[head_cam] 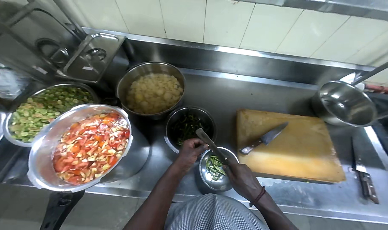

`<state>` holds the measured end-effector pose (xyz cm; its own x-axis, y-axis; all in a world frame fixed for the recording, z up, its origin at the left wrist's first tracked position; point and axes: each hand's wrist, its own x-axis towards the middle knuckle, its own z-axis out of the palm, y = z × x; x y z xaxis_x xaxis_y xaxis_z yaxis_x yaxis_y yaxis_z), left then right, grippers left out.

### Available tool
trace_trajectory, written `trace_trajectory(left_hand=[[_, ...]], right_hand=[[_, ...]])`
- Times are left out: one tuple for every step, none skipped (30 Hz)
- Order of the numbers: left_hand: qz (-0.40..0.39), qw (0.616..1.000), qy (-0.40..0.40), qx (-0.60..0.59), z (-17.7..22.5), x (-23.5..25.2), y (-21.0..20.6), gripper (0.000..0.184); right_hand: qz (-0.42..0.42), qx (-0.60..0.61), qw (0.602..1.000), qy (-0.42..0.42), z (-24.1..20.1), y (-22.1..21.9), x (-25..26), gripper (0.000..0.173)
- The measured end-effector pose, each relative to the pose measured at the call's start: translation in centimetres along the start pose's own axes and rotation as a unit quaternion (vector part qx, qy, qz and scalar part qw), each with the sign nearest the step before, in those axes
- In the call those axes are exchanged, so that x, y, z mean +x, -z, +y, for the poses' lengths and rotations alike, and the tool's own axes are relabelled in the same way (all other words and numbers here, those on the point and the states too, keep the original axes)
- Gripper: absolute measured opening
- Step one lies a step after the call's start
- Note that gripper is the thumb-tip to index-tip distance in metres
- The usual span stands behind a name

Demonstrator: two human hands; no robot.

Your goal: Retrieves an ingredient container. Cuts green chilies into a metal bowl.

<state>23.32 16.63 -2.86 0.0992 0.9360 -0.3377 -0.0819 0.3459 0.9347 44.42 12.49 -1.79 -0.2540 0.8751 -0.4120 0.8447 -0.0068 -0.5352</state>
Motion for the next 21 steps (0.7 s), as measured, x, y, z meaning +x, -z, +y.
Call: trace_trajectory(left_hand=[[-0.001,1.000,0.014,-0.012,0.0,0.0,-0.2,0.013],[-0.004,0.999,0.029,-0.031,0.0,0.0,-0.3,0.014],[-0.011,0.997,0.046,-0.058,-0.1,0.0,-0.3,0.012],[-0.023,0.995,0.059,-0.082,-0.3,0.0,-0.2,0.009],[-0.035,0.992,0.069,-0.102,-0.6,0.0,-0.1,0.006],[-0.046,0.989,0.076,-0.118,-0.9,0.0,-0.1,0.004],[-0.054,0.987,0.080,-0.131,-1.1,0.0,-0.3,0.003],[-0.060,0.985,0.083,-0.140,-1.3,0.0,-0.4,0.003],[-0.063,0.983,0.086,-0.150,-1.4,0.0,-0.5,0.003],[-0.066,0.981,0.088,-0.160,-1.5,0.0,-0.6,0.005],[-0.073,0.978,0.090,-0.173,-1.7,0.0,-0.5,0.009],[-0.085,0.974,0.092,-0.190,-1.9,0.1,-0.4,0.016],[-0.093,0.969,0.092,-0.210,-2.2,0.1,-0.4,0.020],[-0.088,0.965,0.090,-0.228,-2.4,0.1,-0.4,0.021],[-0.080,0.963,0.088,-0.242,-2.5,0.1,-0.6,0.018],[-0.069,0.962,0.086,-0.251,-2.6,0.0,-0.7,0.016],[-0.056,0.962,0.085,-0.252,-2.6,-0.2,-1.0,0.014],[-0.040,0.964,0.084,-0.251,-2.5,-0.3,-1.2,0.014],[-0.023,0.965,0.083,-0.248,-2.4,-0.3,-1.4,0.013],[-0.008,0.967,0.081,-0.241,-2.3,-0.3,-1.5,0.013],[0.004,0.969,0.079,-0.232,-2.2,-0.3,-1.4,0.013]], right_hand=[[-0.005,0.002,1.000,0.000,-0.2,0.0,0.0,0.030],[-0.009,0.006,1.000,-0.002,-0.3,0.0,0.1,0.031],[-0.012,0.008,1.000,-0.002,-0.4,0.0,0.1,0.031],[-0.015,0.009,1.000,-0.002,-0.4,0.0,0.2,0.031],[-0.018,0.009,1.000,0.000,-0.5,-0.1,0.2,0.030],[-0.021,0.009,1.000,0.002,-0.6,-0.1,0.2,0.031],[-0.027,0.006,1.000,0.002,-0.6,-0.2,0.3,0.030],[-0.030,0.002,1.000,0.001,-0.7,-0.2,0.3,0.030],[-0.030,0.001,1.000,-0.001,-0.7,-0.2,0.4,0.031],[-0.026,0.007,1.000,-0.002,-0.7,-0.2,0.4,0.031],[-0.016,0.022,1.000,-0.003,-0.6,-0.3,0.4,0.032],[0.000,0.041,0.999,-0.004,-0.5,-0.4,0.4,0.032],[0.019,0.058,0.998,-0.004,-0.2,-0.6,0.4,0.032],[0.038,0.072,0.997,-0.001,0.1,-0.8,0.5,0.033],[0.051,0.079,0.996,0.001,0.3,-0.9,0.6,0.034],[0.058,0.081,0.995,0.001,0.4,-1.0,0.6,0.035],[0.058,0.080,0.995,0.000,0.5,-1.0,0.6,0.036],[0.053,0.075,0.996,-0.004,0.5,-0.9,0.6,0.036],[0.049,0.066,0.997,-0.006,0.4,-0.8,0.6,0.036],[0.044,0.051,0.998,-0.007,0.3,-0.7,0.5,0.034],[0.037,0.033,0.999,-0.007,0.2,-0.5,0.5,0.033]])
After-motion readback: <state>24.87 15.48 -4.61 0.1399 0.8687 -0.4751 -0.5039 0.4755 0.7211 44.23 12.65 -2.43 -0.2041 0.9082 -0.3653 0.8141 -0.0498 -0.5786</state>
